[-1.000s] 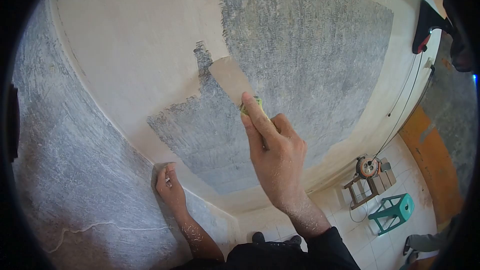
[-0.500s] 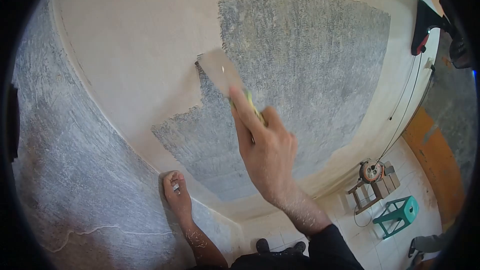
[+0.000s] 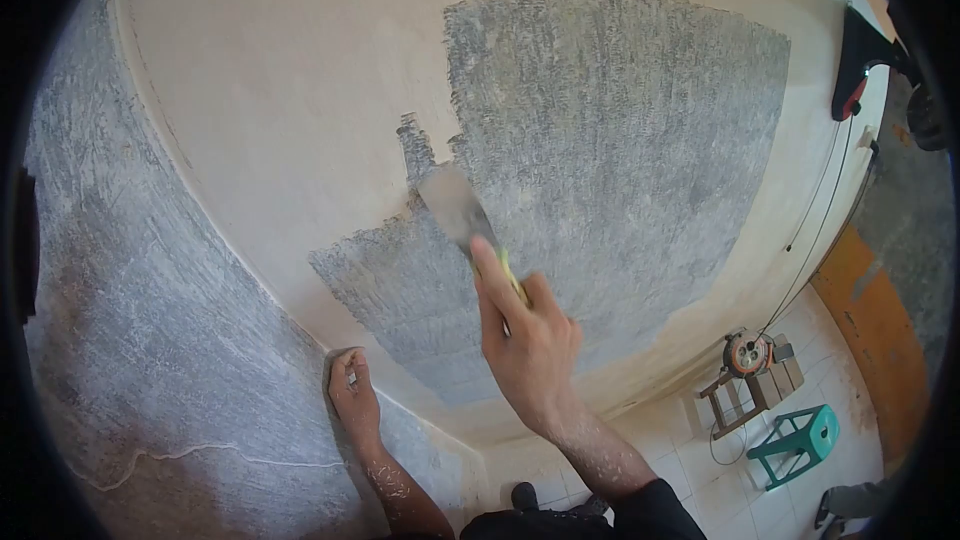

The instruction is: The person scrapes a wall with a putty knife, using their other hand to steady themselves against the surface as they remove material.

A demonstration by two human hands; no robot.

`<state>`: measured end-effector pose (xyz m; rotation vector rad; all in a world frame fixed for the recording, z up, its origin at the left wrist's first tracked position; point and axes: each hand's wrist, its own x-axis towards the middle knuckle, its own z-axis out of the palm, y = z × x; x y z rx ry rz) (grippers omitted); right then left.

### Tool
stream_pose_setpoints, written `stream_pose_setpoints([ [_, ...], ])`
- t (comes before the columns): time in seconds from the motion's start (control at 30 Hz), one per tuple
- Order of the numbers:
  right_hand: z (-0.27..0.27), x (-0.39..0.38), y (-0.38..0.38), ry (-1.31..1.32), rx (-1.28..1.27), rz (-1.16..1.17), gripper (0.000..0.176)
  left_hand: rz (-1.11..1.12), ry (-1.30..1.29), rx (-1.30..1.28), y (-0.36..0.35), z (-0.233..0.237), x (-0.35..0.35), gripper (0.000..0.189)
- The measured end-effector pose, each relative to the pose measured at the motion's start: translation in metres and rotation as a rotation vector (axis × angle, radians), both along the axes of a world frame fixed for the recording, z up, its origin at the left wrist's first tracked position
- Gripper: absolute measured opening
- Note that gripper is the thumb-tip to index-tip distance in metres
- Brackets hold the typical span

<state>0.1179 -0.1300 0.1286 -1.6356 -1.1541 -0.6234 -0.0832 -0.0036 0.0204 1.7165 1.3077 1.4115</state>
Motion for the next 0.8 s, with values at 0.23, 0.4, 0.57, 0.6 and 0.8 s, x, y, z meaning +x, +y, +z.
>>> stream_pose_setpoints([
  [0.23,0.009,0.000,0.002,0.006,0.034,-0.003,0.045,-0.046,0.012,0.022,0.005,-0.011,-0.012,0.025],
  [0.4,0.024,-0.002,-0.003,0.057,0.032,0.042,0.043,-0.045,0.026,0.011,0.006,-0.016,-0.014,0.027],
  [0.57,0.035,0.000,0.004,0.048,0.064,0.004,0.043,-0.028,0.058,0.012,0.004,-0.016,-0.014,0.026],
  [0.6,0.031,0.000,0.002,0.060,0.053,0.006,0.043,-0.022,0.072,0.018,0.003,-0.016,-0.017,0.025],
  [0.8,0.026,0.004,-0.006,0.048,0.055,0.037,0.041,0.021,0.063,0.072,0.008,-0.022,0.000,0.022],
])
